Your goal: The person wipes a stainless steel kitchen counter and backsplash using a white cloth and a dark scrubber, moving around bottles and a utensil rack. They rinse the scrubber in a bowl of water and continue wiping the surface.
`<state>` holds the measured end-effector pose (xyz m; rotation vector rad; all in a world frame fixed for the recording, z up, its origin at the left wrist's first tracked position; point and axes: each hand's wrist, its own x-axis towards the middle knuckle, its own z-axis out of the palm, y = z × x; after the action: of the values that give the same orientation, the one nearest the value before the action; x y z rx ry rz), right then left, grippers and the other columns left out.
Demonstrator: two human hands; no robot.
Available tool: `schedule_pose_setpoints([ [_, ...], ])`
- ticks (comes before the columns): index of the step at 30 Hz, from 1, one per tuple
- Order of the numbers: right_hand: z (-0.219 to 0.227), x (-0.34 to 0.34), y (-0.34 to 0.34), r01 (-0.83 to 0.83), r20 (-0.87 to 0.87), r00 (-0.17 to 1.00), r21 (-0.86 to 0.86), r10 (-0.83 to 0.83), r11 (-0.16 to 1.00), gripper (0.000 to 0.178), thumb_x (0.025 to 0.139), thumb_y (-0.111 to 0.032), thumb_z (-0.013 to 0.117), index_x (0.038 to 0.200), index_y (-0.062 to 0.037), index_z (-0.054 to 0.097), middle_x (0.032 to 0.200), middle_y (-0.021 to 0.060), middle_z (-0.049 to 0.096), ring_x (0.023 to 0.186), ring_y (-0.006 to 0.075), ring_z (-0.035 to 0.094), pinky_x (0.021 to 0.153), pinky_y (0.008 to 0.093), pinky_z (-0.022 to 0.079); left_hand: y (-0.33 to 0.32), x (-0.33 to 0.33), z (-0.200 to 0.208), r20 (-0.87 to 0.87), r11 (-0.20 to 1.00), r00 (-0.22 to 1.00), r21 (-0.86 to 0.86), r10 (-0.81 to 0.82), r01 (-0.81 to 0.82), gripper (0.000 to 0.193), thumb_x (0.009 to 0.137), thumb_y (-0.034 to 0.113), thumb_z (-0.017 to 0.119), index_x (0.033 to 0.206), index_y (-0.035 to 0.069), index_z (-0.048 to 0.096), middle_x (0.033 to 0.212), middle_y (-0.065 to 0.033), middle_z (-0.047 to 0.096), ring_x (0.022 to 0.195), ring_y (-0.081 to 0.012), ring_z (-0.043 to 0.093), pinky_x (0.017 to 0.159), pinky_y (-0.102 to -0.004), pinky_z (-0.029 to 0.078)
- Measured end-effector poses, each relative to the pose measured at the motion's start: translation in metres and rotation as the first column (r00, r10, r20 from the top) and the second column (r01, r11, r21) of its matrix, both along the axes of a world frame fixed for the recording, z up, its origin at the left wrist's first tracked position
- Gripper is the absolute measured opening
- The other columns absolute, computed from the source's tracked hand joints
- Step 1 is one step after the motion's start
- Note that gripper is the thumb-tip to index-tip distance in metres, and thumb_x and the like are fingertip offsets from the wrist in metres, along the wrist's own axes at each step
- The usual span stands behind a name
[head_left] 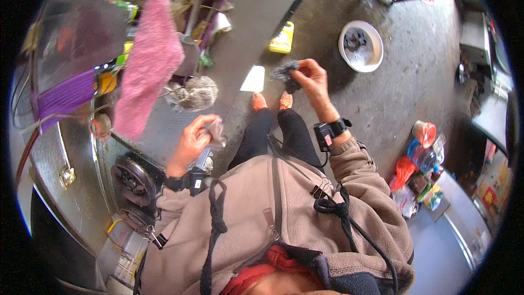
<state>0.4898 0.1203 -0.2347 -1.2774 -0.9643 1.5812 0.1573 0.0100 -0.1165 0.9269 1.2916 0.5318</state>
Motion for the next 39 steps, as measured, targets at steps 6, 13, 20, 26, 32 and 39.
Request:
schedule_pose_setpoints([
  [6,-0.014,-0.007,-0.036,0.042,-0.052,0.997,-0.134,-0.049,0.990,0.018,0.081,-0.002,0.072,0.095,-0.0011,0.061,0.086,0.0055,0.066,0.077,0.0117,0.064,0.063,0.0261,0.053,0.047,0.095,-0.056,0.019,0.994,1.000,0.105,-0.019,0.017,0.058,0.086,0.000,0.052,0.142,0.003,0.039,0.124,-0.0107,0.055,0.098,-0.0139,0.061,0.083,-0.0282,0.051],
  [13,-0.018,0.067,-0.049,0.087,-0.100,0.990,-0.136,-0.101,0.987,0.016,0.079,-0.002,0.074,0.089,0.0016,0.063,0.091,0.0038,0.061,0.086,0.0126,0.063,0.073,0.0266,0.053,0.071,0.209,-0.084,0.074,0.999,0.996,-0.030,-0.040,0.043,0.064,0.090,0.015,0.068,0.144,0.003,0.035,0.123,-0.0133,0.051,0.091,-0.0151,0.063,0.075,-0.0253,0.053],
  [20,-0.016,0.174,-0.034,-0.109,-0.118,0.988,-0.068,0.100,0.992,0.025,0.080,-0.010,0.077,0.099,-0.0005,0.064,0.098,0.0071,0.064,0.089,0.0128,0.063,0.077,0.0284,0.053,0.078,0.305,-0.094,-0.020,0.984,0.986,0.060,-0.167,0.167,0.029,0.091,0.013,0.065,0.116,-0.001,0.061,0.098,-0.0024,0.064,0.087,-0.0080,0.059,0.077,-0.0236,0.050],
  [26,-0.042,0.240,-0.006,-0.155,-0.017,0.988,-0.078,0.154,0.985,0.026,0.085,-0.012,0.072,0.108,-0.0017,0.065,0.101,0.0052,0.068,0.096,0.0117,0.062,0.088,0.0294,0.049,0.099,0.340,-0.116,0.032,0.980,0.980,-0.012,-0.197,0.197,0.025,0.089,0.011,0.065,0.112,0.001,0.063,0.095,-0.0004,0.064,0.085,-0.0067,0.058,0.076,-0.0226,0.048],
  [32,-0.103,0.314,0.005,0.061,0.121,0.992,-0.264,-0.029,0.963,0.025,0.090,-0.017,0.069,0.109,-0.0019,0.066,0.100,0.0047,0.069,0.094,0.0117,0.063,0.083,0.0270,0.051,0.155,0.372,-0.162,0.075,0.975,0.977,-0.082,-0.200,0.206,0.023,0.090,0.007,0.062,0.111,0.000,0.062,0.098,-0.0010,0.065,0.089,-0.0071,0.058,0.081,-0.0240,0.048],
  [39,-0.270,0.416,0.024,0.256,0.348,0.928,-0.344,-0.130,0.903,0.053,0.082,-0.024,0.076,0.124,0.0020,0.057,0.106,0.0143,0.069,0.095,0.0190,0.067,0.084,0.0319,0.053,0.176,0.401,-0.239,-0.015,0.966,0.979,-0.170,-0.201,0.196,0.021,0.090,0.006,0.062,0.110,0.000,0.062,0.094,-0.0009,0.064,0.083,-0.0070,0.059,0.076,-0.0227,0.048],
])
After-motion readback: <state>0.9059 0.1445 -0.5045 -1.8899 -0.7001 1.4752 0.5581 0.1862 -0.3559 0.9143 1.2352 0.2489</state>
